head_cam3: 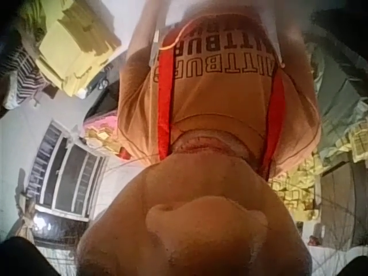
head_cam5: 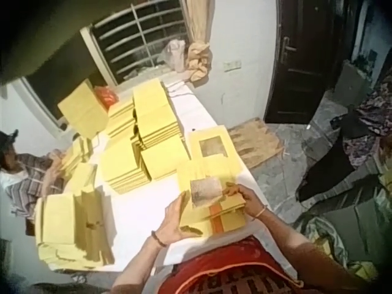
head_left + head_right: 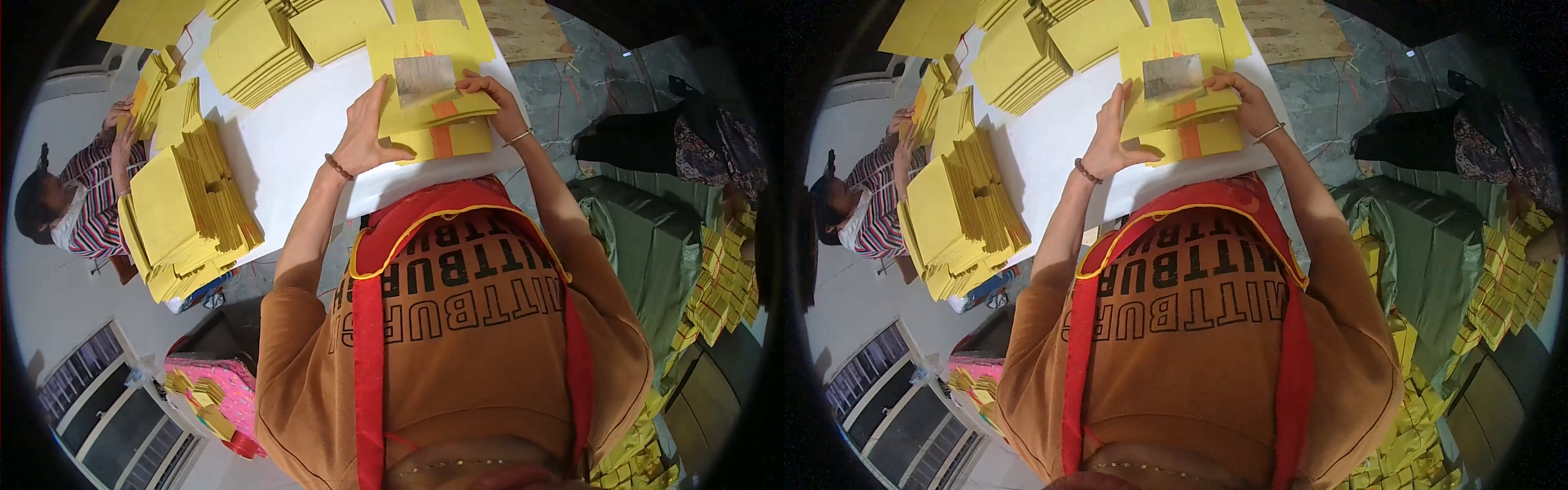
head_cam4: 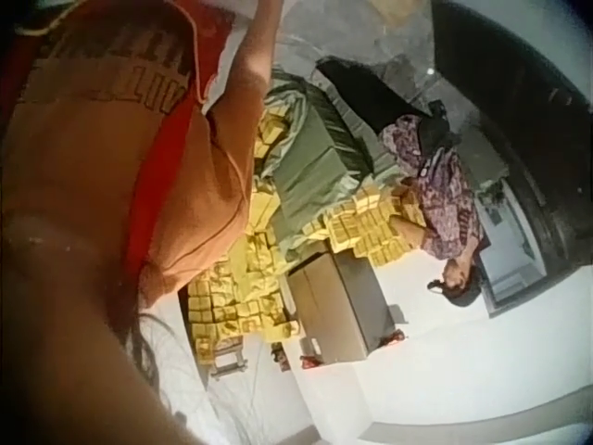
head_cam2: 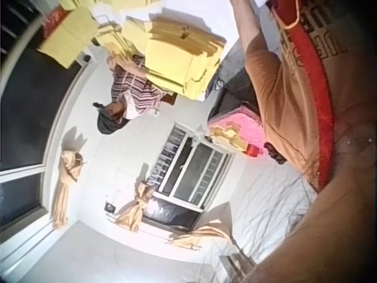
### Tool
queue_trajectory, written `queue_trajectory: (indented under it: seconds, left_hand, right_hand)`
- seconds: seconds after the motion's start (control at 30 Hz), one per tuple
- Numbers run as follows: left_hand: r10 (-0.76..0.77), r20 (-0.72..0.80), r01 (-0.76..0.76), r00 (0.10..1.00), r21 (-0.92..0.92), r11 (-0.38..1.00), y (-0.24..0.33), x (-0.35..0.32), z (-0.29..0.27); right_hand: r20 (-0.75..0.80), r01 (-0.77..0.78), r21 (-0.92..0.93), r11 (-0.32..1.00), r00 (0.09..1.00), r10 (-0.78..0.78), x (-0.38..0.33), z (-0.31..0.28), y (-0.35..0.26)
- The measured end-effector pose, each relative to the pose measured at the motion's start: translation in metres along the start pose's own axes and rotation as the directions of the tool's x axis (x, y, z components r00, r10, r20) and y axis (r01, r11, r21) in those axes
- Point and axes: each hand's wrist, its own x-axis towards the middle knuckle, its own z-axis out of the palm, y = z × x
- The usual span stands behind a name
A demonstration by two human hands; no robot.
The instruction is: Folding sheets of yellow joss paper into specific shapes at a workbench.
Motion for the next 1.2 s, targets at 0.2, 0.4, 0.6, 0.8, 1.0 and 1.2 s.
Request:
queue_trajectory:
  seconds: [0.2, 0.4, 0.6, 0.8, 1.0, 1.2]
  left_hand:
    - [0.064, -0.217, -0.022, 0.974, 0.193, 0.981, -0.004, 0.012, 0.007]
    - [0.081, -0.338, 0.008, 0.938, 0.253, 0.967, 0.007, 0.022, 0.005]
    - [0.112, -0.322, -0.003, 0.940, 0.321, 0.947, 0.000, 0.010, 0.019]
    - [0.143, -0.163, -0.041, 0.976, 0.511, 0.859, 0.033, 0.010, 0.034]
    - [0.308, 0.063, -0.308, 0.949, 0.375, 0.874, 0.043, 0.012, 0.002]
    - [0.044, -0.637, -0.291, 0.769, -0.288, 0.912, 0.005, 0.047, -0.030]
  right_hand:
    - [0.008, 0.037, -0.051, 0.998, 0.999, -0.037, 0.001, 0.000, -0.005]
    - [0.001, 0.214, -0.443, 0.871, 0.971, -0.238, 0.004, 0.009, -0.026]
    - [-0.592, -0.073, 0.502, 0.861, 0.697, 0.405, 0.006, 0.034, -0.050]
    - [-0.419, 0.055, 0.739, 0.671, 0.818, 0.395, -0.018, 0.069, -0.078]
    - [-0.431, 0.038, 0.542, 0.840, 0.870, 0.239, -0.021, 0.020, -0.062]
    - [-0.353, 0.067, 0.277, 0.958, 0.935, 0.037, -0.025, 0.012, -0.092]
